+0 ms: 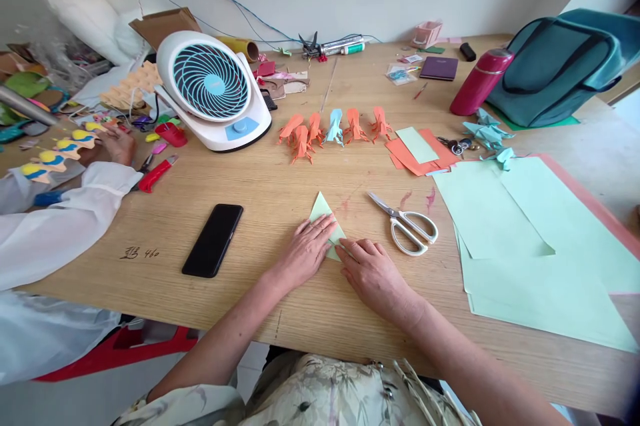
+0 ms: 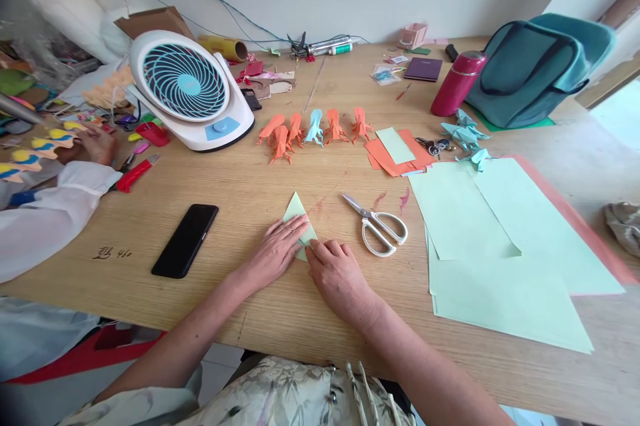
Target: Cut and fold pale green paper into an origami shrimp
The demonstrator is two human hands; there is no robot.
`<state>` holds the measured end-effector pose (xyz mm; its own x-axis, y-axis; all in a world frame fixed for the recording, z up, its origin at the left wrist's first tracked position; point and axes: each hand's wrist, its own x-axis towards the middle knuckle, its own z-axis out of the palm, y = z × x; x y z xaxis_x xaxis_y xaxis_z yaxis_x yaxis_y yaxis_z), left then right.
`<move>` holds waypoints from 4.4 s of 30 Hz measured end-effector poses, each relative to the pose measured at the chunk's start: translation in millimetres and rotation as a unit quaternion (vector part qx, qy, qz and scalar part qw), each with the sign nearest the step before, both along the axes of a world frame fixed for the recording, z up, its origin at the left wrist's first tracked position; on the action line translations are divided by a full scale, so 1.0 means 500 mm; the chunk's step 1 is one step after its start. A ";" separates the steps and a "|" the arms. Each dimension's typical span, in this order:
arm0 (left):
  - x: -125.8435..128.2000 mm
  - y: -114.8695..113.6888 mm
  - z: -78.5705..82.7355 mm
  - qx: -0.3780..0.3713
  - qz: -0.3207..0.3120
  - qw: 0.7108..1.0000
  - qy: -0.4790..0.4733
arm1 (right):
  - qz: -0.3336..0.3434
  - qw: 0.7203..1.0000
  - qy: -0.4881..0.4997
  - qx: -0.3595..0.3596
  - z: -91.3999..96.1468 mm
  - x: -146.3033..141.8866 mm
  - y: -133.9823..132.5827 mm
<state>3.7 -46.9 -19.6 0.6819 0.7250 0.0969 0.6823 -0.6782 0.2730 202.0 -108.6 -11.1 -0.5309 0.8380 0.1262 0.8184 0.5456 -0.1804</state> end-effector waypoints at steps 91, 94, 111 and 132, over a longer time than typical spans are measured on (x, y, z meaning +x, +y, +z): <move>-0.008 0.108 0.017 -0.331 0.172 0.732 -0.569 | -0.242 0.785 0.542 -0.178 0.023 0.026 0.047; 0.017 0.091 0.038 -0.385 0.183 0.663 -0.616 | -0.248 0.748 0.594 -0.164 0.032 0.031 0.051; 0.092 0.019 0.018 -0.447 0.152 0.629 -0.618 | -0.267 0.658 0.676 -0.197 0.011 0.008 0.052; 0.104 0.029 0.013 -0.446 0.056 0.660 -0.602 | -0.236 0.617 0.729 -0.177 -0.012 0.043 0.071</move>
<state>56.0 -32.2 -13.4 0.4362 0.8996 0.0202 -0.3614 0.1546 0.9195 223.4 -73.3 -17.2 0.2455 0.9679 -0.0546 -0.3027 0.0230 -0.9528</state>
